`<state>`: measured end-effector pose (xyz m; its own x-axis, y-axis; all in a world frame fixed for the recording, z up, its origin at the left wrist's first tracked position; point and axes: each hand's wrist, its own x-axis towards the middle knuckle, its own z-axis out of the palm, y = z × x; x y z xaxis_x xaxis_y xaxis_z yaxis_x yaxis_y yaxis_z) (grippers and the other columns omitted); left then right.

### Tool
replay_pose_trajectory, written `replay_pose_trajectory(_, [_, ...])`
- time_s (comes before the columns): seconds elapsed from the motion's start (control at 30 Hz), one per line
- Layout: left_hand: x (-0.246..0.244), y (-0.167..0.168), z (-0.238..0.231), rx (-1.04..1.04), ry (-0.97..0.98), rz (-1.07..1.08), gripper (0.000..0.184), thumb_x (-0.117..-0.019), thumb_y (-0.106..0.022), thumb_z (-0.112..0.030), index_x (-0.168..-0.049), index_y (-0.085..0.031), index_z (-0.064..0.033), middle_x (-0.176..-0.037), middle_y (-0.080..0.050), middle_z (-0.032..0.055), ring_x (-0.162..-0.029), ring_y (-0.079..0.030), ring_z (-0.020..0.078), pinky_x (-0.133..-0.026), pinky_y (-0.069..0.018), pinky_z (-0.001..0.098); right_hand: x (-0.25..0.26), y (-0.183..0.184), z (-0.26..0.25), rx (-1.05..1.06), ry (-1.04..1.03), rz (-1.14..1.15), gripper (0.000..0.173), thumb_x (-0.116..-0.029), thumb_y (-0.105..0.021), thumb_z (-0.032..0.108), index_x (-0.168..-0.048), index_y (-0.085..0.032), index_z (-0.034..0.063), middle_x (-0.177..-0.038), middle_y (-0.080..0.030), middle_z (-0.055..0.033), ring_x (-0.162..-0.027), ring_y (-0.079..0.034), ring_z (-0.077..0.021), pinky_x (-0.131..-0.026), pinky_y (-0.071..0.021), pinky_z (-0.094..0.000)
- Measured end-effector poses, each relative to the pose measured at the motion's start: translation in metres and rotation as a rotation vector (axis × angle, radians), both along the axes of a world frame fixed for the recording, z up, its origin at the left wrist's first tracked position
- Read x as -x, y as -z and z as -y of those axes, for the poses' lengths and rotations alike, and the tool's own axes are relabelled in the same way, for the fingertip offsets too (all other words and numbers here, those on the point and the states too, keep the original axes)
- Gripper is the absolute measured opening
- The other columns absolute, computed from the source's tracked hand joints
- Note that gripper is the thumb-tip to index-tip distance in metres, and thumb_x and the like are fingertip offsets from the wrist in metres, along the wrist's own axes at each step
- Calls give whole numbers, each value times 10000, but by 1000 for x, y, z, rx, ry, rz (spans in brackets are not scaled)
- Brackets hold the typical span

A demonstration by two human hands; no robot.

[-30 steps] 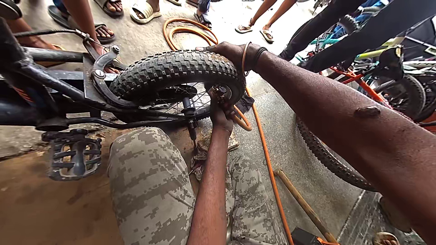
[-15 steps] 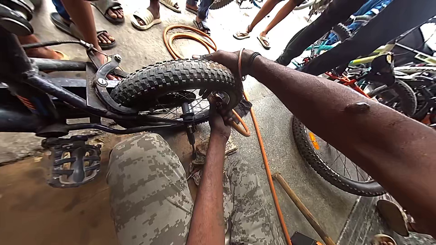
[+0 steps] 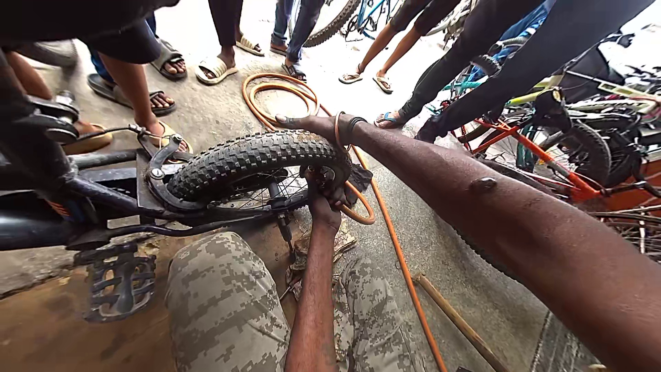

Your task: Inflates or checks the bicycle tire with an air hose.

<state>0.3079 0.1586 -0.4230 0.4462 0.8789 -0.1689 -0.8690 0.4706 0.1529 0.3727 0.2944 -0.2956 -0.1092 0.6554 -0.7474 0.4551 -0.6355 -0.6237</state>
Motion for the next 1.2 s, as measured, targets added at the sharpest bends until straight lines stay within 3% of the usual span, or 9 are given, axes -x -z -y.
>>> replay_pose_trajectory(0.23, [2, -1, 0, 38, 11, -113, 578, -1086, -254, -566, -680, -464, -212, -489, -319, -84, -377, -316, 64, -391, -333, 220, 21, -36, 19, -3, -13, 247, 636, -999, -385, 709, -1171, -624, 146, -973, -648, -50, -850, -649, -148, -731, -559, -370])
replay_pose_trajectory(0.4, [2, 2, -1, 50, 16, -95, 574, -1082, -267, -574, -695, -475, -205, -494, -323, -82, -374, -313, 61, -382, -326, 216, 7, -19, 11, -49, 9, 190, 710, -915, -509, 773, -1168, -667, 129, -960, -686, -66, -837, -672, -159, -704, -582, -383])
replay_pose_trajectory(0.53, [8, -1, 5, 21, 34, -149, 571, -1069, -283, -606, -704, -479, -213, -500, -311, -82, -376, -304, 45, -383, -316, 192, 12, -22, 14, -66, 62, 231, 699, -897, -572, 757, -1201, -692, 139, -1031, -714, -70, -917, -685, -160, -798, -581, -395])
replay_pose_trajectory(0.63, [15, -3, 12, -15, 70, -192, 573, -1026, -325, -685, -727, -486, -223, -507, -285, -80, -374, -274, 42, -379, -286, 182, 10, -12, 12, -40, -22, 141, 713, -939, -448, 768, -1261, -627, 157, -1062, -686, -65, -934, -675, -155, -811, -576, -400])
replay_pose_trajectory(0.8, [9, 2, 4, 18, 52, -182, 582, -1045, -314, -650, -738, -496, -191, -516, -312, -64, -382, -307, 65, -386, -332, 207, 19, -35, 24, -72, 67, 202, 668, -949, -527, 713, -1237, -665, 126, -1057, -695, -85, -923, -663, -169, -809, -564, -396])
replay_pose_trajectory(0.93, [1, 7, -3, 65, 50, -156, 608, -1042, -304, -653, -742, -512, -166, -502, -335, -50, -368, -335, 82, -377, -356, 222, 6, -15, 11, -57, -50, 174, 730, -955, -403, 768, -1278, -617, 148, -1074, -679, -79, -935, -667, -165, -818, -564, -422])
replay_pose_trajectory(1.1, [2, 8, 0, 80, 16, -185, 582, -1100, -252, -531, -748, -492, -134, -498, -381, -34, -371, -368, 90, -377, -368, 234, 36, -67, 45, -192, 89, 364, 637, -1009, -546, 597, -1264, -642, 20, -1201, -662, -174, -1080, -632, -250, -975, -505, -450])
replay_pose_trajectory(1.17, [1, 4, -1, 80, -16, -173, 544, -1112, -246, -492, -766, -478, -144, -489, -396, -38, -356, -381, 83, -357, -372, 233, 23, -70, 40, -375, -156, 289, 662, -1080, -422, 532, -1227, -651, -72, -1166, -668, -256, -1062, -648, -326, -975, -492, -518])
replay_pose_trajectory(1.2, [0, 5, -2, 80, -17, -160, 550, -1107, -254, -509, -753, -478, -152, -478, -391, -44, -349, -380, 83, -355, -370, 237, 10, -56, 26, -526, -356, 238, 665, -1096, -364, 520, -1145, -678, -64, -1048, -690, -236, -947, -673, -304, -864, -533, -515])
